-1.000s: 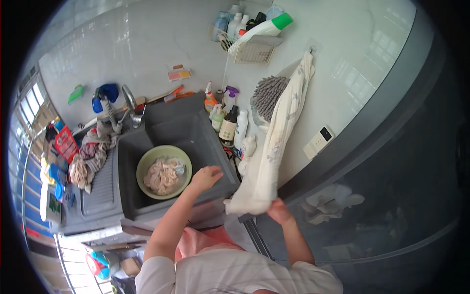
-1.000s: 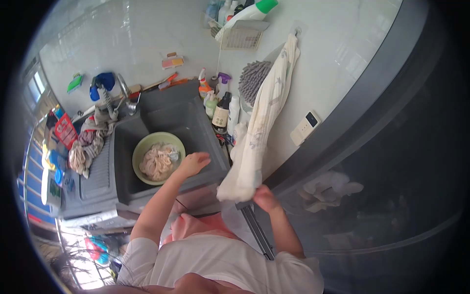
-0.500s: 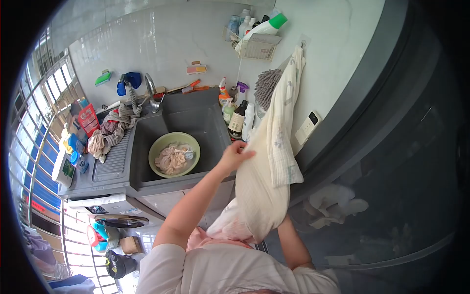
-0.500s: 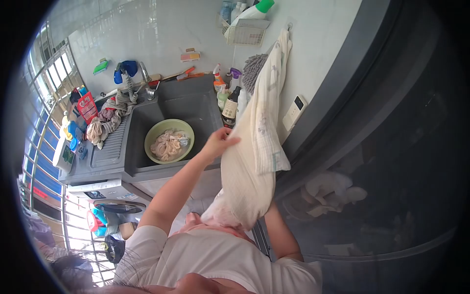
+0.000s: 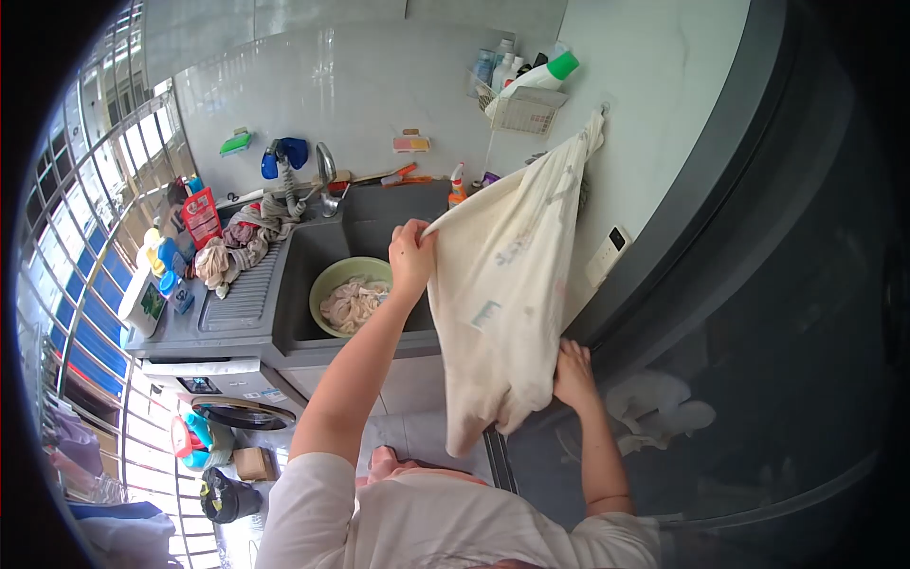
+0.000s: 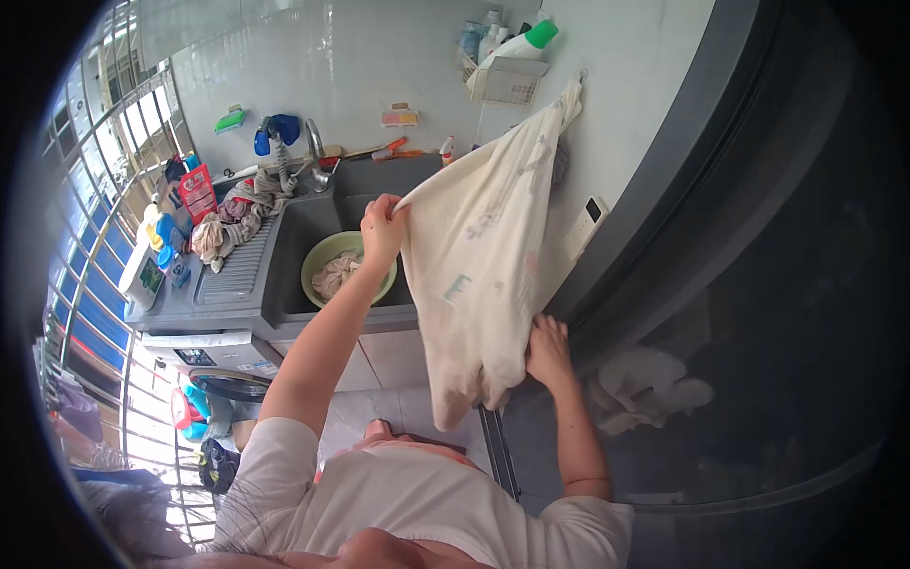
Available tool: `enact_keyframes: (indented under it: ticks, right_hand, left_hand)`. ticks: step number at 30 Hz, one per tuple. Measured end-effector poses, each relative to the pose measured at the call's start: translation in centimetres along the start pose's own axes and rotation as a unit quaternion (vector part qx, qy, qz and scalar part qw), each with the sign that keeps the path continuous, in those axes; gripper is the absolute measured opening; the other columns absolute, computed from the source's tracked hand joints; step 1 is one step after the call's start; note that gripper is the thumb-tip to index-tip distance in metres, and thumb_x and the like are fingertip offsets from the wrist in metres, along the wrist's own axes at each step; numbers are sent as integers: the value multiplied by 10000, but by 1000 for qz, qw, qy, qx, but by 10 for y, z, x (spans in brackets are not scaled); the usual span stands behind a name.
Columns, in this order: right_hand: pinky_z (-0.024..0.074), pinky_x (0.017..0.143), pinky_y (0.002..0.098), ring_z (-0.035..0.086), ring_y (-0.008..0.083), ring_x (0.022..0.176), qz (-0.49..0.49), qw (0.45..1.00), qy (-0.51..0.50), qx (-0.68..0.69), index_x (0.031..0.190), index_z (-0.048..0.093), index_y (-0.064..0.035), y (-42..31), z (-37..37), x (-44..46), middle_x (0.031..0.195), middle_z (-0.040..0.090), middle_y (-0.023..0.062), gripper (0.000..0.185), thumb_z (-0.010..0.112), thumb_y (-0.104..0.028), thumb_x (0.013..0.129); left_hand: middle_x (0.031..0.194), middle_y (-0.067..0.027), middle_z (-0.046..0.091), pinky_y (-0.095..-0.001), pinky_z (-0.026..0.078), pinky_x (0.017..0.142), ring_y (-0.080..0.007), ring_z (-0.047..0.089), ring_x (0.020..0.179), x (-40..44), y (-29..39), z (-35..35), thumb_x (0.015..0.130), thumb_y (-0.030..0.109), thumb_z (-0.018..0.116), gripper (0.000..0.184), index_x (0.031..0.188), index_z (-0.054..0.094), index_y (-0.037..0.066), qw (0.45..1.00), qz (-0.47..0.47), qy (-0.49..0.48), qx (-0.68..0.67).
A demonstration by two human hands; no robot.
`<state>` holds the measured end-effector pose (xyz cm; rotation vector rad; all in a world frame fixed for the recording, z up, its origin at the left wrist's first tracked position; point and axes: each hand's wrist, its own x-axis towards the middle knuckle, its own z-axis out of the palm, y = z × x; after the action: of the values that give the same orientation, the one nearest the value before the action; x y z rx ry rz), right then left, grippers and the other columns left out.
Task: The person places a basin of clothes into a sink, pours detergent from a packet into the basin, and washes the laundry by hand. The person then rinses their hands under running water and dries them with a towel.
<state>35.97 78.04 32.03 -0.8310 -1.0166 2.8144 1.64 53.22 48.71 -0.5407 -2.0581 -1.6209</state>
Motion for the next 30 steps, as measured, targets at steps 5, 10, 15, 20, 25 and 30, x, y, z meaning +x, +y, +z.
enact_keyframes:
  ticks: [5, 10, 15, 20, 25, 30]
  right_hand:
    - [354, 1052, 425, 464, 270, 1244, -42, 998, -47, 2, 1370, 424, -57, 33, 77, 29, 1367, 483, 125, 510, 490, -317, 935]
    - [335, 1063, 408, 446, 257, 1255, -98, 991, -94, -1, 1375, 414, -55, 135, 187, 69, 1374, 472, 121, 521, 504, -313, 932]
    - [316, 1074, 391, 428, 244, 1265, -135, 981, -139, 16, 1381, 405, -52, 136, 214, 72, 1381, 460, 117, 532, 518, -309, 929]
    - [297, 1085, 374, 410, 231, 1276, -173, 967, -186, 14, 1387, 396, -49, 109, 228, 76, 1389, 448, 114, 545, 531, -305, 925]
    - [277, 1096, 357, 391, 218, 1286, -197, 952, -234, 11, 1393, 387, -46, 53, 247, 79, 1396, 436, 110, 558, 545, -301, 922]
    - [258, 1108, 340, 373, 205, 1297, -222, 931, -290, 11, 1399, 377, -44, 11, 267, 81, 1403, 424, 106, 572, 559, -297, 919]
  left_hand:
    - [974, -162, 583, -360, 474, 778, -306, 572, 876, 7, -16, 30, 742, 98, 687, 381, 1111, 592, 99, 995, 15, -44, 88]
    - [1090, -105, 557, -353, 461, 844, -246, 548, 987, -3, 48, 80, 799, 101, 639, 432, 1209, 505, 108, 785, -286, -3, -550]
    - [1018, -83, 535, -357, 538, 881, -194, 545, 928, -6, 69, 42, 858, 93, 580, 242, 1076, 478, 65, 437, -436, 165, -769]
    - [1144, -128, 557, -433, 435, 973, -283, 531, 1072, 1, 91, 26, 906, 415, 495, 512, 1256, 472, 42, 187, -363, -6, -913]
    - [1168, -94, 560, -403, 451, 961, -239, 535, 1077, -28, 101, 43, 926, 273, 539, 376, 1252, 492, 91, 398, -308, -56, -862]
    - [1311, -112, 487, -422, 349, 1053, -283, 458, 1236, -69, 97, 12, 908, 142, 555, 402, 1296, 474, 77, 924, 161, -201, -284]
